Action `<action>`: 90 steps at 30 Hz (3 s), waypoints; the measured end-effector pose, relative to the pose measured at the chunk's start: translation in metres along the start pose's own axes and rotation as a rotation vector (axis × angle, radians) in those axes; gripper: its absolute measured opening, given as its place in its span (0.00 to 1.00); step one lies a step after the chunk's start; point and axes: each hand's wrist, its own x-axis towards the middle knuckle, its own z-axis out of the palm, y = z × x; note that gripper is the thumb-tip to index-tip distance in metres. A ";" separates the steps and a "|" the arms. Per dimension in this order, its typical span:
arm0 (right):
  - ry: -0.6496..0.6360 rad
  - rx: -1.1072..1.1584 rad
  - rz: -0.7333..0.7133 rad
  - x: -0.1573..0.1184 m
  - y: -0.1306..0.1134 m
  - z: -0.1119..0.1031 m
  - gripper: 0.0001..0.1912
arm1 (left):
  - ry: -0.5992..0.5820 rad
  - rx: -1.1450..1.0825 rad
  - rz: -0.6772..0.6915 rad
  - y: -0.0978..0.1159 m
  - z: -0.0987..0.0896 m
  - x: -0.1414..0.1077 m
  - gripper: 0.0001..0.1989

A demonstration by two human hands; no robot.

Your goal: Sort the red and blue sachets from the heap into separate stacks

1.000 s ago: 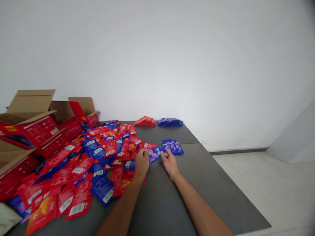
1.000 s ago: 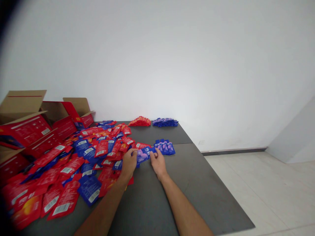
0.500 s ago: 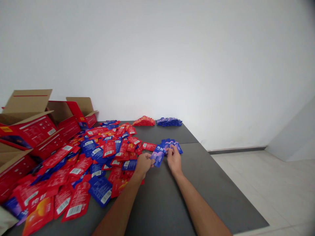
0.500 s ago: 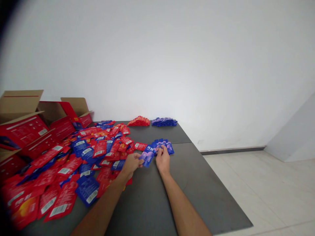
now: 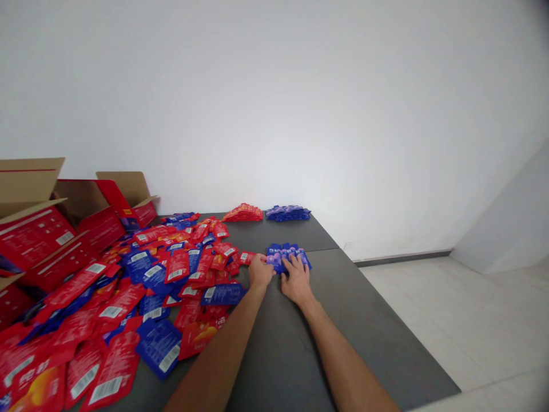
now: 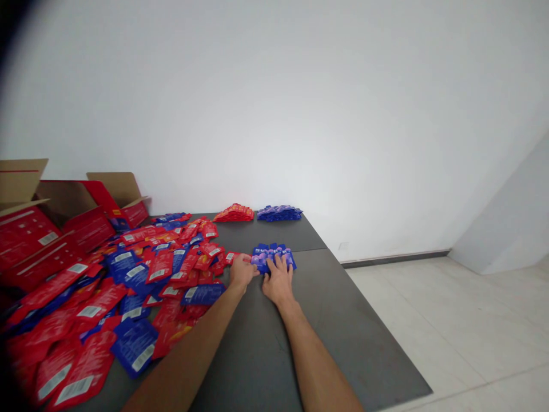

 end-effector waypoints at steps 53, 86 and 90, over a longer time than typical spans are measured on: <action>-0.034 -0.015 -0.145 -0.011 -0.031 -0.011 0.21 | -0.316 0.960 0.322 -0.026 -0.129 -0.019 0.21; -0.185 0.787 -0.123 -0.028 -0.073 -0.013 0.20 | 0.018 -0.151 0.245 -0.002 -0.105 -0.043 0.10; -0.054 0.735 -0.029 -0.021 -0.064 -0.012 0.21 | -0.245 -0.253 0.030 -0.019 -0.088 -0.042 0.18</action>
